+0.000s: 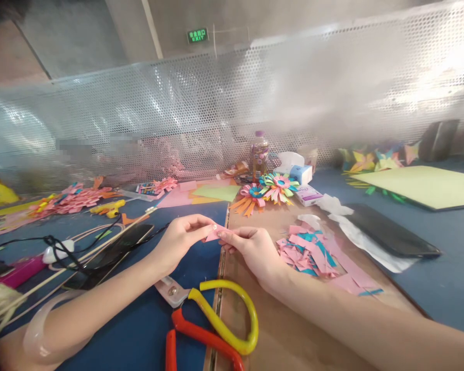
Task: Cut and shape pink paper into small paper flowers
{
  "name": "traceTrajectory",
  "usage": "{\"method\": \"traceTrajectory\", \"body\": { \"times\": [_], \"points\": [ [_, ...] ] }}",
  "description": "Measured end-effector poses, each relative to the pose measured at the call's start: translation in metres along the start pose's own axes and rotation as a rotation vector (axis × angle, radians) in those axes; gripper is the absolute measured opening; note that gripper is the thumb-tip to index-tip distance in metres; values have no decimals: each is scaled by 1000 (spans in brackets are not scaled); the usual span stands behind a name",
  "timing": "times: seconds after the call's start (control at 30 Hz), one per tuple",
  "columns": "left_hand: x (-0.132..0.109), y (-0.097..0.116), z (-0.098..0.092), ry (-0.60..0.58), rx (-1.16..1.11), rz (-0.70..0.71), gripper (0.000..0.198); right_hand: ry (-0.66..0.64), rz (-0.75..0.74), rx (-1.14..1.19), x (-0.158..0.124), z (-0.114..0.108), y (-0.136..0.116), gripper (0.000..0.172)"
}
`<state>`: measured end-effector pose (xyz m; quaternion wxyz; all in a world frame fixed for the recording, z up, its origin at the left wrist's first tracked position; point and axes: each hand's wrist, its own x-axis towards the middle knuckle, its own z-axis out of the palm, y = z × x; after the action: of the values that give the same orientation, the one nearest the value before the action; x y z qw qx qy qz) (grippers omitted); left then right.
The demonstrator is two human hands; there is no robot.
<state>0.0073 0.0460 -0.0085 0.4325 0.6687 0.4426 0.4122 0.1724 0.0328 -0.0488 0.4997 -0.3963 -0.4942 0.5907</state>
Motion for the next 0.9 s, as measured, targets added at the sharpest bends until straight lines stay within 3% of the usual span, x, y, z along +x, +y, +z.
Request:
{"method": "traceTrajectory", "body": {
  "times": [0.17, 0.43, 0.9],
  "points": [
    [0, 0, 0, -4, -2, 11, 16, 8, 5, 12, 1, 0, 0, 33],
    [1, 0, 0, 36, 102, 48, 15, -83, -15, 180, 6, -3, 4, 30],
    [-6, 3, 6, 54, 70, 12, 20, -83, -10, -52, 2, 0, 1, 41]
  ]
}}
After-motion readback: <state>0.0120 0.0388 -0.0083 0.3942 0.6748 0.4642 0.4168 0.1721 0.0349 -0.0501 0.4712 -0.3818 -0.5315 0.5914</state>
